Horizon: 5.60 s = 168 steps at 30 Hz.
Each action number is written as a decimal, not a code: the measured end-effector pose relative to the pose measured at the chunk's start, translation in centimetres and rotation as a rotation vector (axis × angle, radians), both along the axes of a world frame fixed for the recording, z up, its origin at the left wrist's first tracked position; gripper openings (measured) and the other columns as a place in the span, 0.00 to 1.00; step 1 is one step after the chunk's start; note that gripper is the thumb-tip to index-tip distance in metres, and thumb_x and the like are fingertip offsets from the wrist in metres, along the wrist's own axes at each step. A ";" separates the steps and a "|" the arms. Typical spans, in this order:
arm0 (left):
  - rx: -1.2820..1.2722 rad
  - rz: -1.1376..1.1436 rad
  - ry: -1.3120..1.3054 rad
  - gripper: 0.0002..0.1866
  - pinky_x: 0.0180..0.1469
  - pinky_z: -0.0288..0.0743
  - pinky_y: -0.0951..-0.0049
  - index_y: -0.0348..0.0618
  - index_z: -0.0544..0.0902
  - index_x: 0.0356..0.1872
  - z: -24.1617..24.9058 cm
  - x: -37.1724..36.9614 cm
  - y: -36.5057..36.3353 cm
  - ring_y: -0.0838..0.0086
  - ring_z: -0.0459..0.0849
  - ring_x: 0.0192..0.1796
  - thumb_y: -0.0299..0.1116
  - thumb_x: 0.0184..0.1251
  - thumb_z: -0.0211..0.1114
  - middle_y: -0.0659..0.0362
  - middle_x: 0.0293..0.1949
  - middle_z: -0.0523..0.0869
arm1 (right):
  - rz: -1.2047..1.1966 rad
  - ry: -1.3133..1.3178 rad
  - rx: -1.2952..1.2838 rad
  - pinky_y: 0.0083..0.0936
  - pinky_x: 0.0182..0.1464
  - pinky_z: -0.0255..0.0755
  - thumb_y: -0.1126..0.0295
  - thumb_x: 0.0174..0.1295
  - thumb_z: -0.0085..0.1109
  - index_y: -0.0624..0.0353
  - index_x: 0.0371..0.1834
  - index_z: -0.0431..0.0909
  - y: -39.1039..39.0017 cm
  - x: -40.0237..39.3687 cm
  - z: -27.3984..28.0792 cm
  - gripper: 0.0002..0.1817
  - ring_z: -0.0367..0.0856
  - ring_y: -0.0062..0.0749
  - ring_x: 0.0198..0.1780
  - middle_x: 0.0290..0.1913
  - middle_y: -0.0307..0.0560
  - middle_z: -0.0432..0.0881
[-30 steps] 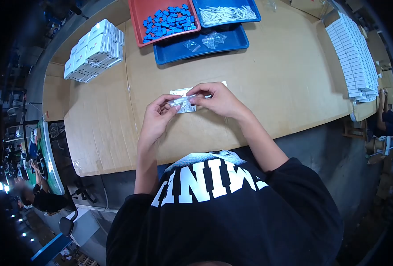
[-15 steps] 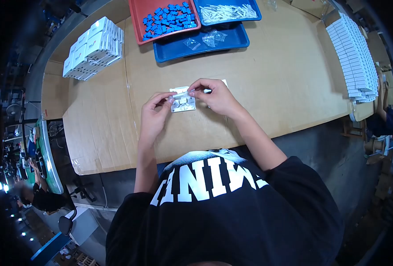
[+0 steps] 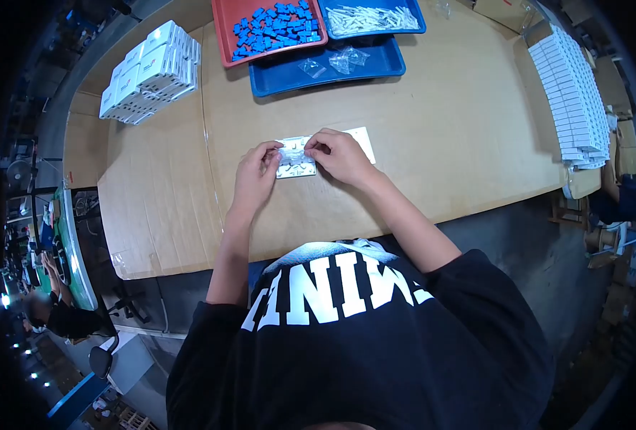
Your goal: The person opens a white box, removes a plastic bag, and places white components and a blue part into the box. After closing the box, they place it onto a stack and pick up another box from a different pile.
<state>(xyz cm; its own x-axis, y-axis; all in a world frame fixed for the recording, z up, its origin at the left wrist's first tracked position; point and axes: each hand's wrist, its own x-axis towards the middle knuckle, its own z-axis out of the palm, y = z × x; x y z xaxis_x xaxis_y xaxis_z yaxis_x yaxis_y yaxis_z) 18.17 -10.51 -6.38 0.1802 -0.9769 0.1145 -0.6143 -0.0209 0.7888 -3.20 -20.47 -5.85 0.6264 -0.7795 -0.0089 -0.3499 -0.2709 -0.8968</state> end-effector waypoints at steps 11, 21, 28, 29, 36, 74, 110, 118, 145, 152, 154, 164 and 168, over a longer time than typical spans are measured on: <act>-0.170 -0.044 -0.280 0.07 0.54 0.73 0.64 0.44 0.88 0.46 -0.8 1.2 -0.3 0.64 0.84 0.43 0.30 0.70 0.70 0.58 0.40 0.89 | -0.027 0.005 -0.141 0.38 0.43 0.79 0.67 0.67 0.67 0.58 0.42 0.88 0.1 1.2 -0.9 0.08 0.88 0.47 0.39 0.40 0.51 0.89; -0.142 -0.046 -0.195 0.09 0.53 0.78 0.64 0.38 0.85 0.47 -0.3 1.5 -0.5 0.60 0.84 0.50 0.24 0.68 0.70 0.55 0.46 0.87 | -0.001 0.098 -0.281 0.40 0.41 0.80 0.66 0.64 0.68 0.56 0.37 0.87 0.4 1.9 0.0 0.06 0.89 0.47 0.37 0.37 0.49 0.89; -0.096 -0.199 -0.245 0.07 0.53 0.79 0.62 0.38 0.88 0.43 0.6 2.2 -0.9 0.59 0.85 0.51 0.26 0.65 0.72 0.55 0.47 0.85 | 0.133 0.158 -0.334 0.44 0.43 0.80 0.63 0.65 0.66 0.56 0.38 0.88 -0.2 1.0 -0.3 0.08 0.89 0.48 0.40 0.36 0.49 0.89; -0.096 -0.201 -0.245 0.07 0.53 0.79 0.62 0.38 0.88 0.43 0.6 2.3 -0.8 0.59 0.85 0.51 0.26 0.65 0.72 0.55 0.47 0.85 | 0.171 0.186 -0.341 0.45 0.45 0.81 0.63 0.65 0.66 0.57 0.38 0.88 -0.4 1.0 -0.1 0.09 0.88 0.49 0.41 0.38 0.50 0.88; -0.103 -0.347 -0.283 0.16 0.57 0.79 0.61 0.39 0.88 0.49 1.3 2.8 0.0 0.58 0.85 0.53 0.35 0.62 0.76 0.54 0.52 0.86 | 0.330 0.269 -0.436 0.46 0.48 0.81 0.64 0.65 0.64 0.62 0.37 0.88 -0.3 0.7 1.4 0.11 0.88 0.52 0.42 0.42 0.53 0.87; -0.167 -0.137 -0.369 0.23 0.61 0.76 0.59 0.44 0.84 0.57 -1.4 -0.5 2.7 0.58 0.82 0.58 0.39 0.62 0.77 0.55 0.58 0.84 | 0.217 0.384 -0.457 0.45 0.52 0.81 0.71 0.65 0.60 0.56 0.42 0.90 -1.6 0.4 3.4 0.09 0.88 0.48 0.47 0.46 0.47 0.88; -0.110 -0.077 -0.351 0.47 0.82 0.50 0.42 0.40 0.70 0.74 -1.7 0.2 2.1 0.51 0.68 0.79 0.56 0.59 0.76 0.49 0.72 0.76 | -0.066 0.408 -1.041 0.40 0.60 0.68 0.64 0.64 0.69 0.50 0.47 0.89 -29.4 14.2 4.5 0.10 0.79 0.38 0.60 0.50 0.42 0.83; -0.087 -0.057 -0.339 0.46 0.83 0.49 0.42 0.40 0.71 0.74 -1.5 0.0 2.3 0.51 0.67 0.79 0.55 0.59 0.76 0.49 0.72 0.76 | -0.209 -0.640 0.085 0.31 0.44 0.84 0.71 0.72 0.66 0.60 0.54 0.86 -24.8 13.9 11.2 0.10 0.90 0.33 0.45 0.41 0.43 0.88; -0.108 -0.037 -0.323 0.48 0.82 0.53 0.42 0.40 0.71 0.74 -1.5 -0.1 2.3 0.49 0.70 0.77 0.52 0.54 0.81 0.47 0.71 0.77 | -0.049 -0.529 0.207 0.19 0.50 0.78 0.74 0.69 0.71 0.64 0.60 0.85 -6.3 3.2 9.2 0.18 0.83 0.18 0.44 0.45 0.39 0.87; -0.098 -0.020 -0.268 0.49 0.82 0.52 0.42 0.41 0.70 0.75 -1.3 0.0 2.2 0.53 0.69 0.78 0.52 0.54 0.81 0.49 0.72 0.76 | 0.015 -0.122 -0.091 0.29 0.56 0.78 0.72 0.62 0.75 0.62 0.58 0.86 -1.1 3.7 0.0 0.20 0.85 0.33 0.51 0.48 0.45 0.86; -0.091 -0.022 -0.268 0.49 0.82 0.52 0.42 0.41 0.70 0.75 -1.4 0.1 2.1 0.53 0.69 0.78 0.52 0.54 0.81 0.49 0.72 0.76 | 0.047 -0.072 -0.336 0.32 0.56 0.77 0.71 0.59 0.76 0.61 0.58 0.86 -0.8 4.4 -0.6 0.22 0.84 0.41 0.53 0.51 0.50 0.85; -0.089 -0.007 -0.253 0.50 0.82 0.53 0.42 0.42 0.71 0.75 -1.7 0.2 2.0 0.54 0.69 0.77 0.53 0.53 0.82 0.50 0.72 0.76 | 0.048 0.004 -0.518 0.40 0.59 0.72 0.66 0.60 0.71 0.55 0.49 0.87 0.5 5.5 -1.6 0.14 0.82 0.44 0.55 0.49 0.43 0.87; -0.083 -0.008 -0.259 0.50 0.82 0.53 0.42 0.42 0.71 0.75 -1.7 0.2 2.0 0.54 0.70 0.77 0.53 0.53 0.82 0.51 0.72 0.77 | 0.034 0.007 -0.530 0.41 0.59 0.72 0.66 0.60 0.71 0.55 0.49 0.87 0.7 5.5 -1.7 0.14 0.82 0.44 0.55 0.49 0.43 0.87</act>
<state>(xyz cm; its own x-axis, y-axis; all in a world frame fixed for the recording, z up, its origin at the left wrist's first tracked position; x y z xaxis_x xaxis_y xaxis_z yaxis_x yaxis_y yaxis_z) 18.35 -8.46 -8.13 0.1266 -0.9636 0.2356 -0.7955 0.0433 0.6044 2.31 -19.80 -7.55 0.6525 -0.6578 0.3762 -0.3389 -0.6973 -0.6316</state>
